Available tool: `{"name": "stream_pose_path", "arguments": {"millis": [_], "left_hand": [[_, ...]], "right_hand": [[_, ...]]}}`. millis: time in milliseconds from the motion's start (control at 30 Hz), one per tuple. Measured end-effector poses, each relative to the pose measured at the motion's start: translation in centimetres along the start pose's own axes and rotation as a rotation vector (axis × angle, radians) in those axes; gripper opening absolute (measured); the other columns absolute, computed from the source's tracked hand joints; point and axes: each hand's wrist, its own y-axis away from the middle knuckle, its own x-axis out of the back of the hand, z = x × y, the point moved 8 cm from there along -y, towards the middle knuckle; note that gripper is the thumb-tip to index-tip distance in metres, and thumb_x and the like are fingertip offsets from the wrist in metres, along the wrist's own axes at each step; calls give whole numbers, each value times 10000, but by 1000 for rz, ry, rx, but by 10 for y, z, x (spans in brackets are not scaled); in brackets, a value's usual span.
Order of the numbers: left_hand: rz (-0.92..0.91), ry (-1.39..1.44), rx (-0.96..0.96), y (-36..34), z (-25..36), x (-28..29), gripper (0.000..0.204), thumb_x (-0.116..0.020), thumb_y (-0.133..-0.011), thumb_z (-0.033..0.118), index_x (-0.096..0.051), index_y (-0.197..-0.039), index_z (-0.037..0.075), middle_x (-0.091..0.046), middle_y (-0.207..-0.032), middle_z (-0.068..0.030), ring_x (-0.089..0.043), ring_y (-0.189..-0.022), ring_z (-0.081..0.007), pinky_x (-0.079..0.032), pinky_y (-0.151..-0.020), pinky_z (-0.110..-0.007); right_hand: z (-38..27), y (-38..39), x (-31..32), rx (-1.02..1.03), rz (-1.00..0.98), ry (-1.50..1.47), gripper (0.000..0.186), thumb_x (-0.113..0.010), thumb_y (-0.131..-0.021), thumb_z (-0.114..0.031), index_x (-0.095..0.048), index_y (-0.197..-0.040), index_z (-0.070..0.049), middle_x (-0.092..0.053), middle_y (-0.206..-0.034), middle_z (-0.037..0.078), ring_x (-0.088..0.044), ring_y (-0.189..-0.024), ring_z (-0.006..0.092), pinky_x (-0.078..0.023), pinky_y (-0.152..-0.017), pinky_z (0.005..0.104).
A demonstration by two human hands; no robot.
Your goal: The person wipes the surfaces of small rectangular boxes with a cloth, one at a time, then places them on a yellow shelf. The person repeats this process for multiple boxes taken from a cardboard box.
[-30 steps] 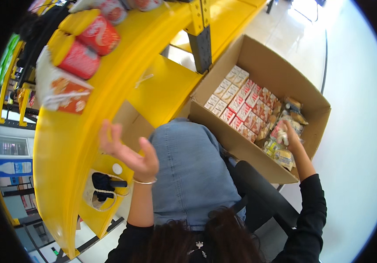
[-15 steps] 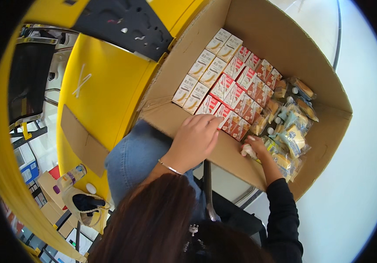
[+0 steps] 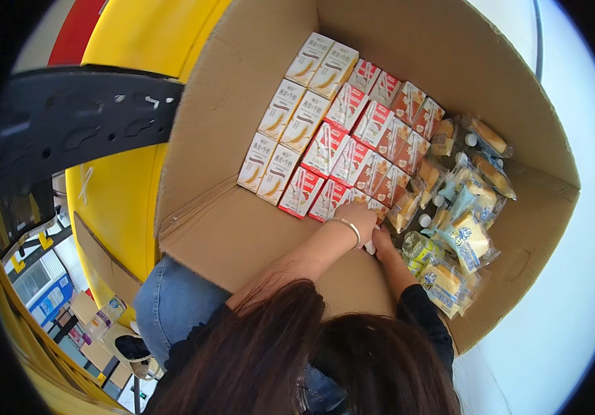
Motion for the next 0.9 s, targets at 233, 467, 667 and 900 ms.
{"name": "stream_pose_path", "arguments": {"millis": [233, 467, 667, 900], "left_hand": [[87, 366, 123, -50, -34, -61, 374, -529, -846, 167, -519, -1177, -8, -540, -1171, -211, -513, -1107, -351, -431, -927, -395], [3, 405, 139, -59, -57, -81, 526, -534, -815, 169, -418, -1282, -43, -520, -1202, -254, -507, -1121, -366, -400, -965, -382], [-8, 396, 95, -69, -53, -105, 593, -533, -810, 214, -380, -1315, -56, -449, -1296, -267, -455, -1195, -366, -357, -1014, -382], [-85, 322, 85, -70, -44, -127, 649, -335, -925, 444, -330, -1362, -36, -286, -1446, -199, -219, -1360, -335, -177, -1114, -407]], "right_hand": [[-11, 7, -8, 81, 47, -107, 470, -547, -850, -50, -366, -1283, -31, -577, -1127, 150, -608, -948, 242, -510, -789, 354], [-14, 24, -6, 42, 113, -148, 563, -537, -816, 0, -270, -1312, -23, -555, -1085, 192, -626, -870, 276, -561, -657, 385], [-16, 37, -11, -132, -111, -274, 495, -518, -848, -33, -311, -1298, -30, -581, -1046, 184, -635, -864, 284, -566, -665, 394], [-36, 78, -37, -195, -238, -456, 466, -453, -880, 10, -280, -1309, -50, -536, -1152, 201, -627, -926, 311, -570, -708, 433]]}}
